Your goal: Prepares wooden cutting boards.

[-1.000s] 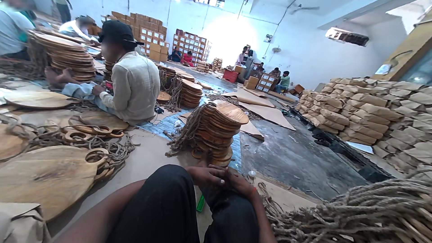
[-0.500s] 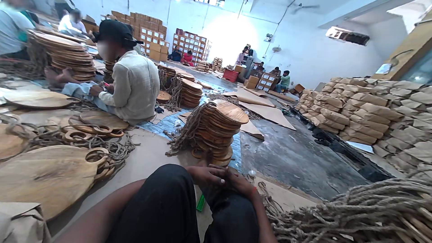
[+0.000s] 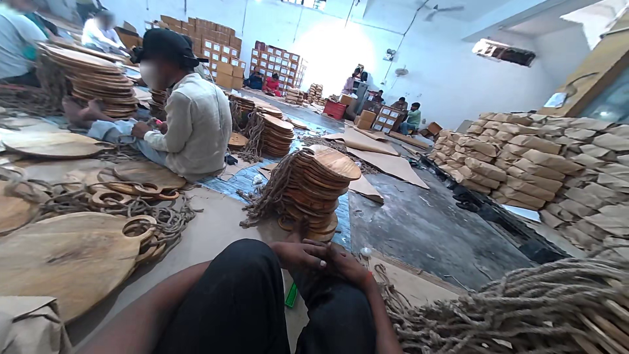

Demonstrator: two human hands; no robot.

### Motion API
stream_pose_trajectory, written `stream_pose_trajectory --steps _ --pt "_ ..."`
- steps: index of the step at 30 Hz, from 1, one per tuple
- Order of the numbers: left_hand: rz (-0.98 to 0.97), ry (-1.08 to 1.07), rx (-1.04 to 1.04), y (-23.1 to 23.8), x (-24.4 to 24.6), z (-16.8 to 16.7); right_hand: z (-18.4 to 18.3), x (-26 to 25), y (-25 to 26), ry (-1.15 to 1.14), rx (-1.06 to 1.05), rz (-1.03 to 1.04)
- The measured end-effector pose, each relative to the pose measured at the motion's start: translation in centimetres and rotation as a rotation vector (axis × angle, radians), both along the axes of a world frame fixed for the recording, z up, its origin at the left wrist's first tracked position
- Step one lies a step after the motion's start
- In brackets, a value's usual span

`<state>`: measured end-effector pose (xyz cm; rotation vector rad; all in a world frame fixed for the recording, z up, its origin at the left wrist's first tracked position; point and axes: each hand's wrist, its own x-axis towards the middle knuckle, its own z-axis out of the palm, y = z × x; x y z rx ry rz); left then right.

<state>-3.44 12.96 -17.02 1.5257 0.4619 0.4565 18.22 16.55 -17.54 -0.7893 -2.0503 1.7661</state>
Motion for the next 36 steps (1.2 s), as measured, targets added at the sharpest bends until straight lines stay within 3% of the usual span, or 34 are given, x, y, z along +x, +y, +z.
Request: stream_pose_trajectory --steps 36 --pt "0.02 0.032 0.052 0.2 -0.2 -0.2 0.3 -0.2 -0.1 0.001 0.029 0.036"
